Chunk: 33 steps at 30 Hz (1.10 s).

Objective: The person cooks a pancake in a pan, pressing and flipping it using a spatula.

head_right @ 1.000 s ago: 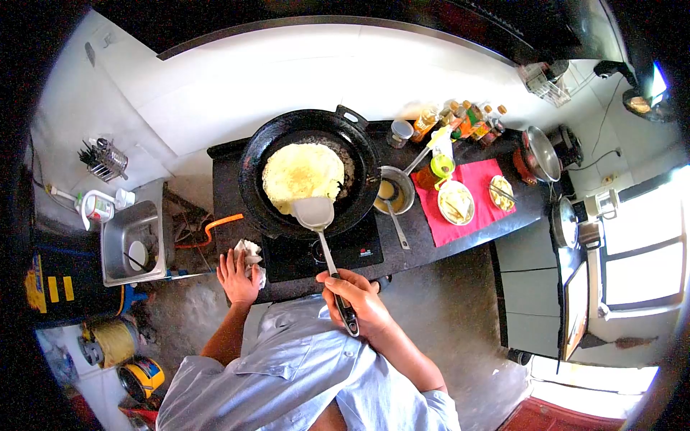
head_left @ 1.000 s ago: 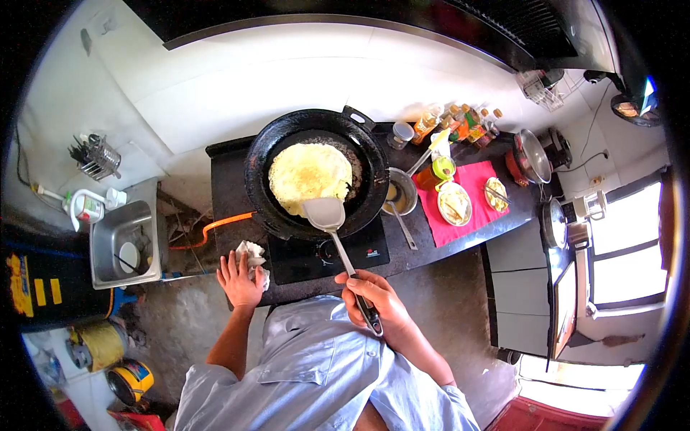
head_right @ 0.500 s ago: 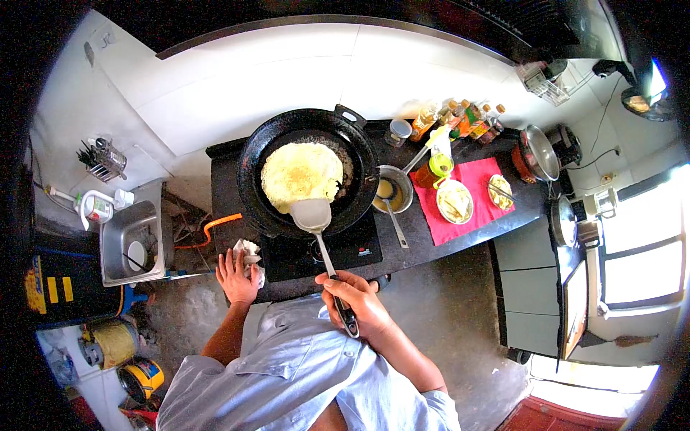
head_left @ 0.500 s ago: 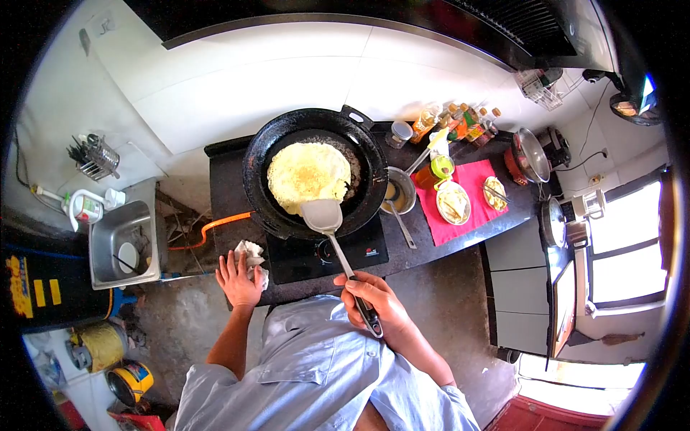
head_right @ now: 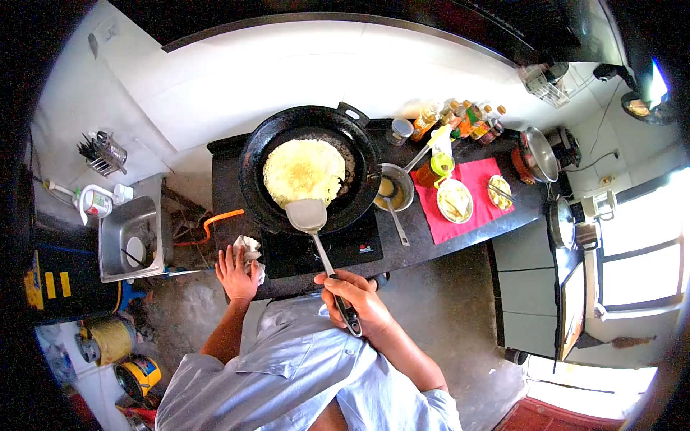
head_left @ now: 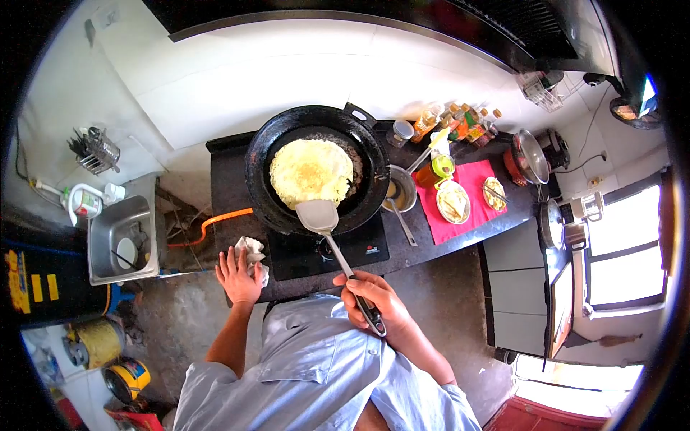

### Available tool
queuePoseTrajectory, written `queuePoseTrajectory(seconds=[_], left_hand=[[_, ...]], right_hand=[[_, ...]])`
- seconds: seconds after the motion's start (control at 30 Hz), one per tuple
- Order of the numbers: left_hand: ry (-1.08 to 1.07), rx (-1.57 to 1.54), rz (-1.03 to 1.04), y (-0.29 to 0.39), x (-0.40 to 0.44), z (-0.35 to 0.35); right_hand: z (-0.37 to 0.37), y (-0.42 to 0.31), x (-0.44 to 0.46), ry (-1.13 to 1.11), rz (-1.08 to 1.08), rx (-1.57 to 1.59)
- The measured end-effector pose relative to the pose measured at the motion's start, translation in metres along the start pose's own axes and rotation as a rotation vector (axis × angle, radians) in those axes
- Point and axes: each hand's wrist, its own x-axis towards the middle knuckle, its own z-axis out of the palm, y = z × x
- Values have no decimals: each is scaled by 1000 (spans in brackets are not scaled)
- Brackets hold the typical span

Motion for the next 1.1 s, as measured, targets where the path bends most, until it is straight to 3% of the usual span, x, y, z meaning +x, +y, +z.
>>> queuePoseTrajectory(seconds=[1.1], left_hand=[[46, -1, 15, -1, 1, 3]], right_hand=[[0, 2, 2, -7, -7, 9]])
